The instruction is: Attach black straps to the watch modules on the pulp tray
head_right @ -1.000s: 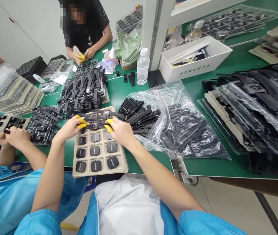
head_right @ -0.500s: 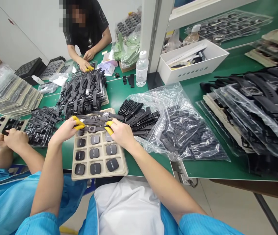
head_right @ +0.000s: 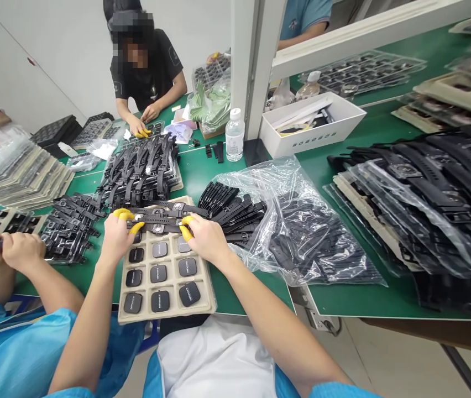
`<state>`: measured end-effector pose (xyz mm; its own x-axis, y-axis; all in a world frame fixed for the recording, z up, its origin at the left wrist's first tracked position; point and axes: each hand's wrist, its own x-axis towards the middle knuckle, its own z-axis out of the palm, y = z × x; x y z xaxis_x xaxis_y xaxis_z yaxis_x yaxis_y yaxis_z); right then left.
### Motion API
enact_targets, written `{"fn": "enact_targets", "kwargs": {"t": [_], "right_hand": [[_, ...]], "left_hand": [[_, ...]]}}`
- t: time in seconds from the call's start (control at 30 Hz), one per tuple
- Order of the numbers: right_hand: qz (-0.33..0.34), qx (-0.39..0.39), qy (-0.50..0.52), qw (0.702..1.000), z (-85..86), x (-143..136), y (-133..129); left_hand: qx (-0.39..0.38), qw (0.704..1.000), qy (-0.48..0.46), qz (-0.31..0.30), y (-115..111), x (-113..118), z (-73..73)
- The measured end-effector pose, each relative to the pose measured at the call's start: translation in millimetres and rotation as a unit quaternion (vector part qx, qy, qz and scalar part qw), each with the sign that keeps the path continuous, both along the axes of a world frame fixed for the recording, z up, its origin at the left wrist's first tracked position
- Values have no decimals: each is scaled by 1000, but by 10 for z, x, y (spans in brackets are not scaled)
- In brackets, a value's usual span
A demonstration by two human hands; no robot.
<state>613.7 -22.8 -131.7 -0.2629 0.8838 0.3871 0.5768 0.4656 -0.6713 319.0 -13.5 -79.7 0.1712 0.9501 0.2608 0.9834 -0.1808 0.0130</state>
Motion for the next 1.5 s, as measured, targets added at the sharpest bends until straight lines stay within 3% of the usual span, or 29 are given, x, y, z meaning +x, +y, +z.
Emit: {"fn": "enact_targets", "kwargs": {"t": [0.1,0.2,0.4,0.5,0.6,0.83,1.0,1.13,1.23,1.33,1.4,1.5], "right_hand": [[-15,-23,76,997,34,68,45],[-87,-47,111,989,44,252,155],[-286,-103,-72,950,-105,834,403],[-293,-190,-177,920,-140,958,419],[-274,-233,-215,908,-110,926,408],[-303,-227,-186,907,-146,876,478],[-325,-198,-142,914,-225,935,510],[-341,-139,-39,929,-202,940,556],[-297,-113,165,934,-113,873,556],[-211,-61,379,899,17,748,491],[-159,-55,473,865,104,658,423],[-38,-151,568,808,198,540,319]], "left_hand": [[3,999,25,37,-146,-20,41],[-65,995,65,30,-300,-18,124],[-182,966,185,13,-409,88,239],[-188,959,211,10,-354,128,279],[-174,959,225,2,-301,114,287],[-131,965,218,-59,-215,-110,167],[-87,978,147,-122,-162,-265,35],[-60,984,115,-123,-144,-287,-41],[-77,982,138,-102,-140,-256,8],[-99,986,114,-73,-156,-204,203],[-93,994,38,-35,-183,-114,400],[-83,982,-167,-18,-207,199,686]]}}
